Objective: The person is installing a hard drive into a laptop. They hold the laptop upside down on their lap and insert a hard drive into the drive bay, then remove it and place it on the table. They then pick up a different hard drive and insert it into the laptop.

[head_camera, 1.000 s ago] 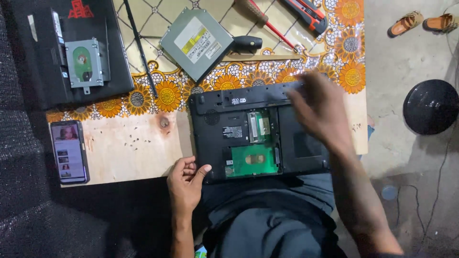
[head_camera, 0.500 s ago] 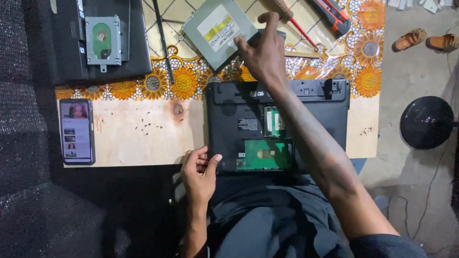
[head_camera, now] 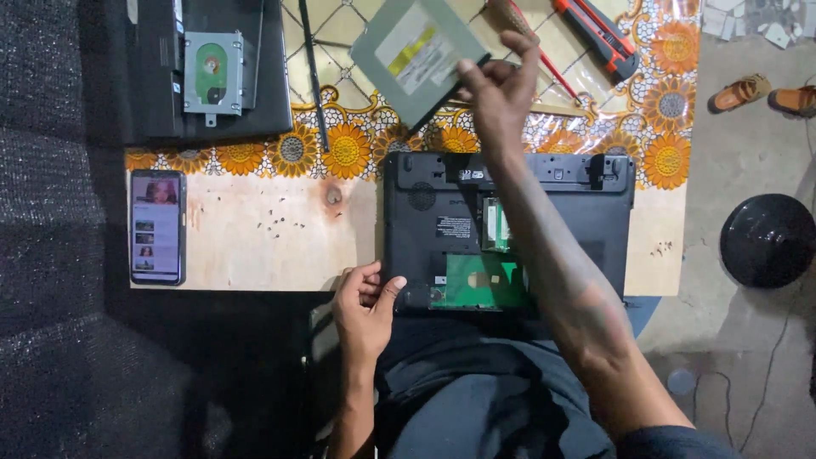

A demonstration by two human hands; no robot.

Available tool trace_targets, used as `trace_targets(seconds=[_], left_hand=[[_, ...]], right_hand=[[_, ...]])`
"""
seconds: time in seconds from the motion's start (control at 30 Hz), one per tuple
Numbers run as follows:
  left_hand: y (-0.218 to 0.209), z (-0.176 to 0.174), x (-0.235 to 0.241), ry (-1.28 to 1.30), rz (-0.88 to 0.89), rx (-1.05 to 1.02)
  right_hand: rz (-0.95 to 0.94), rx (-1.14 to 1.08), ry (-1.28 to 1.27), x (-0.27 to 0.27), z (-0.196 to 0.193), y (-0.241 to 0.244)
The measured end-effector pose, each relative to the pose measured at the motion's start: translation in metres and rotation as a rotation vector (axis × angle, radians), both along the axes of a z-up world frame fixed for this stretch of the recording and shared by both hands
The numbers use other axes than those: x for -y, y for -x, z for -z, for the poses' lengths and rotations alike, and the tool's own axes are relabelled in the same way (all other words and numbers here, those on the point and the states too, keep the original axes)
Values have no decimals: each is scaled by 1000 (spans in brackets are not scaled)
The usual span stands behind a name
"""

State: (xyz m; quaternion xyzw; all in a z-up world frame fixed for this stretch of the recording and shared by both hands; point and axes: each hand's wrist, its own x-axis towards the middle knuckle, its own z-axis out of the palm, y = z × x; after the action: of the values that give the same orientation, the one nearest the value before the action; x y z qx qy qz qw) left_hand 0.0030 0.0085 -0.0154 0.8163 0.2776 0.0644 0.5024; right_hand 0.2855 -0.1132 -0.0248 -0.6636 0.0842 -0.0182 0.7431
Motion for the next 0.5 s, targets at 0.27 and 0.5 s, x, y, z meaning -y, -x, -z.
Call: trace_targets(seconds=[0.27, 0.5], left_hand=[[-22, -39, 11, -74, -27, 165], [-67, -70, 69, 1259, 209, 84]], right_hand=[[-29, 305, 24, 125, -58, 69], [65, 398, 7, 182, -68, 155]])
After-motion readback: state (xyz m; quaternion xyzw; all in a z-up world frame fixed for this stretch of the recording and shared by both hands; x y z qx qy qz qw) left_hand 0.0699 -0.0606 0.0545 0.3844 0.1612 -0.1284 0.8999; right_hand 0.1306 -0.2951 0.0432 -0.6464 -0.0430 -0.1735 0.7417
